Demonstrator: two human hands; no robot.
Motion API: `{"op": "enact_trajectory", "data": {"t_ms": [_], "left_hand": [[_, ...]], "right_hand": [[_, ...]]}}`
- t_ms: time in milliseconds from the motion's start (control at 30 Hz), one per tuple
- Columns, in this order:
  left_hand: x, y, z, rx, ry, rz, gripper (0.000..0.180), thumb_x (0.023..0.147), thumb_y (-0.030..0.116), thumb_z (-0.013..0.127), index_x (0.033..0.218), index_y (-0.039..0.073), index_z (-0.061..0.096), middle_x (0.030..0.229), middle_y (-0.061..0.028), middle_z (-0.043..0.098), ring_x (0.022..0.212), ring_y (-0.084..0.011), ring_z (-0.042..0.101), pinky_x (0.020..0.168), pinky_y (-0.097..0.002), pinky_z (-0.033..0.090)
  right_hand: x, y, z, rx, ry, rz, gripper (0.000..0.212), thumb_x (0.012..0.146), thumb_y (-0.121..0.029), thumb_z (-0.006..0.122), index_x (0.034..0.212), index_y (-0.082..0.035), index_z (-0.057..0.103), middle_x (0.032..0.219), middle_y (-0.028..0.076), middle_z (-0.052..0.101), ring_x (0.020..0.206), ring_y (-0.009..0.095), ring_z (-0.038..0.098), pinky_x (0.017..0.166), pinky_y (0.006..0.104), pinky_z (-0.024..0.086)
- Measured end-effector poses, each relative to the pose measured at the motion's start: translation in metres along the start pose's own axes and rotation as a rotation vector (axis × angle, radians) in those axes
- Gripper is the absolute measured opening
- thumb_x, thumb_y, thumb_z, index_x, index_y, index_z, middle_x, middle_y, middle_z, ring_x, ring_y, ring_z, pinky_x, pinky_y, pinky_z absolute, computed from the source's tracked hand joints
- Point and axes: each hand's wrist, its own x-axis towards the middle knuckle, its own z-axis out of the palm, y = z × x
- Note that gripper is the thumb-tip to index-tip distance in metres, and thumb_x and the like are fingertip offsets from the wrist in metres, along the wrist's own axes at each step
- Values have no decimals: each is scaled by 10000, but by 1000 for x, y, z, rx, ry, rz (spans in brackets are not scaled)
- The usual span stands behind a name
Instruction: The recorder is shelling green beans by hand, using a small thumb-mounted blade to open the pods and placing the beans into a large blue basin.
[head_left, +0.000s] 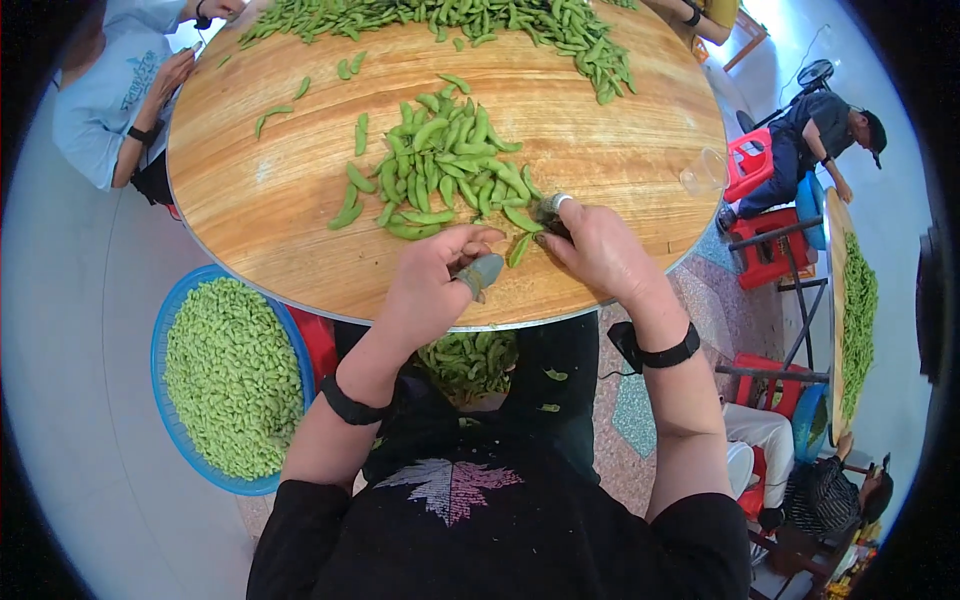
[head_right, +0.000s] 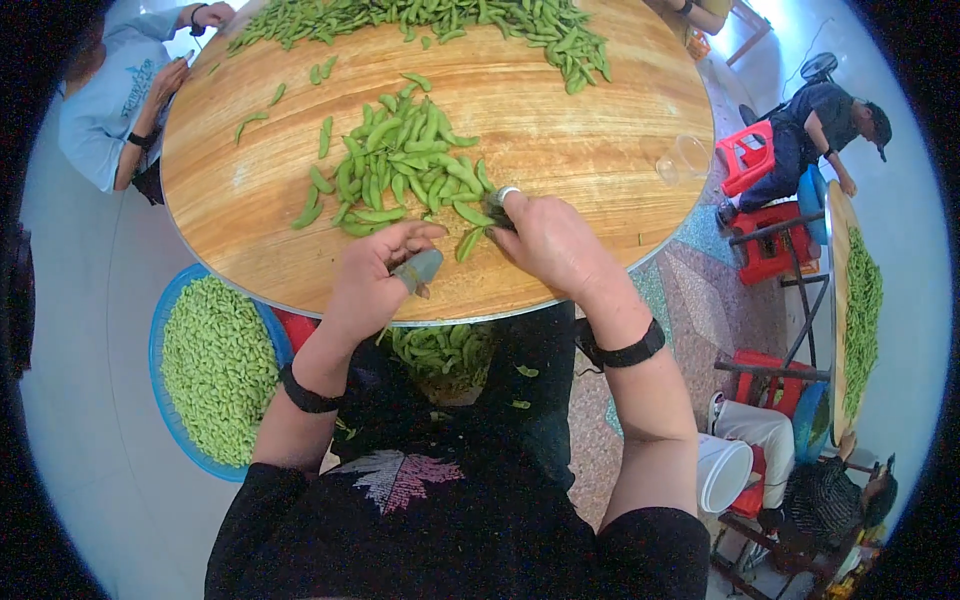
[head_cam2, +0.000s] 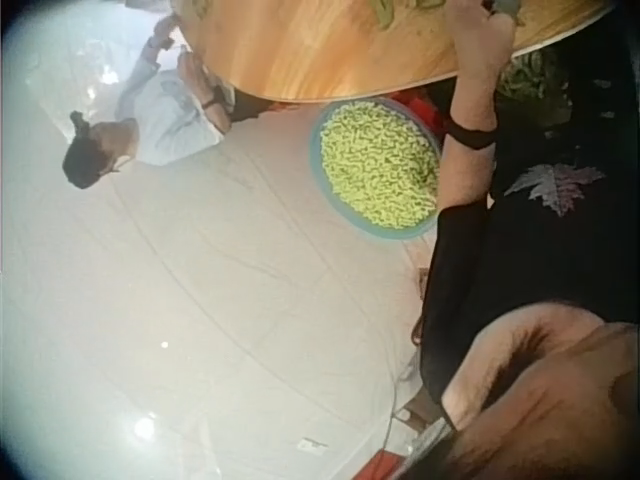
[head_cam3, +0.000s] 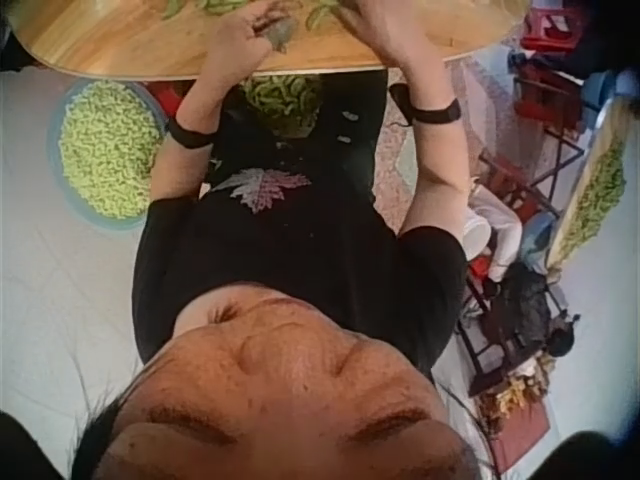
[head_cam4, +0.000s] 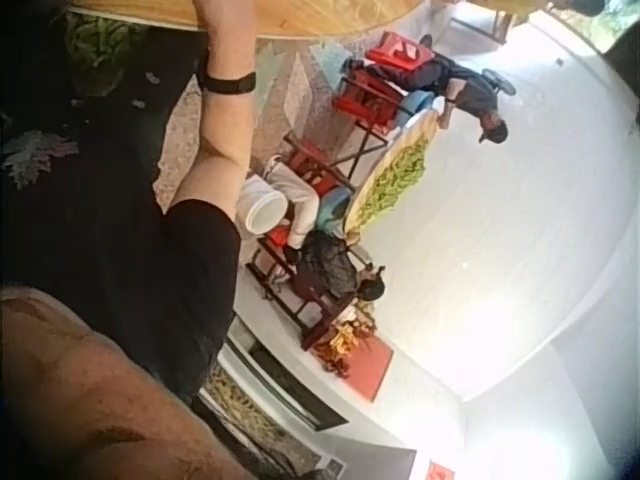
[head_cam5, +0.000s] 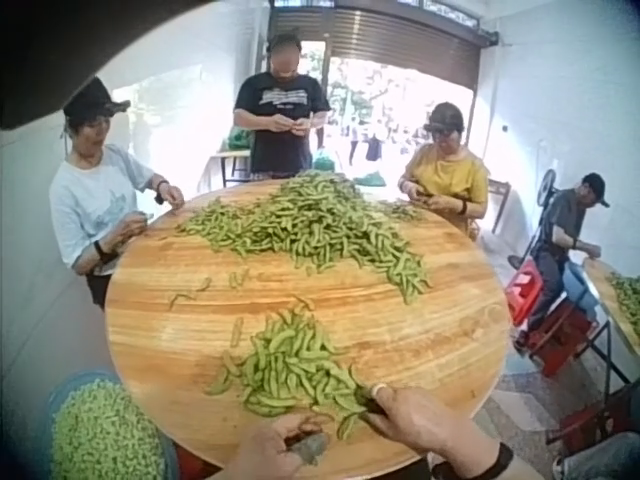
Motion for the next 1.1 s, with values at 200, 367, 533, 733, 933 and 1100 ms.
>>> {"op": "enact_trajectory", "data": {"t_ms": [200,367,533,733,933,1100], "left_hand": [[8,11,17,-364,104,-157,298,827,11,575,1125,-5,557,876,-39,594,695,-99,552,607,-228,470],[14,6,24,-702,-17,-230,236,817,43,622,1052,44,600,785,-10,598,616,-83,531,538,-207,423],[8,-1,25,-783,116,-74,126,800,46,650,919,67,616,783,15,612,632,-47,535,495,-176,387],[3,4,45,-665,389,-64,120,800,19,635,905,74,616,798,20,615,623,-41,529,486,-171,367],[-2,1,18,-846,28,-173,120,811,83,643,923,59,604,793,-3,616,604,-72,538,506,-201,405],[-6,7,26,-898,98,-202,107,818,102,642,904,53,601,756,-7,605,568,-76,520,498,-201,397]], "right_hand": [[-12,8,17,547,121,58,205,812,-146,614,900,10,514,612,99,540,521,219,517,457,313,375],[-20,-24,16,1291,-13,176,150,881,-189,552,941,-53,563,649,-48,490,534,25,412,473,171,317],[-35,-35,18,1580,-118,192,149,942,-196,439,939,-66,512,642,-49,448,524,27,378,461,164,293],[-35,-32,28,1473,-157,202,125,946,-143,406,925,-69,505,638,-45,443,524,28,371,455,165,285],[-38,-42,26,1486,-140,220,122,930,-96,408,905,-45,516,630,-37,450,499,29,365,431,185,291],[-37,-40,32,1696,-217,284,133,904,-106,452,849,-3,516,595,16,482,495,84,425,448,250,359]]}}
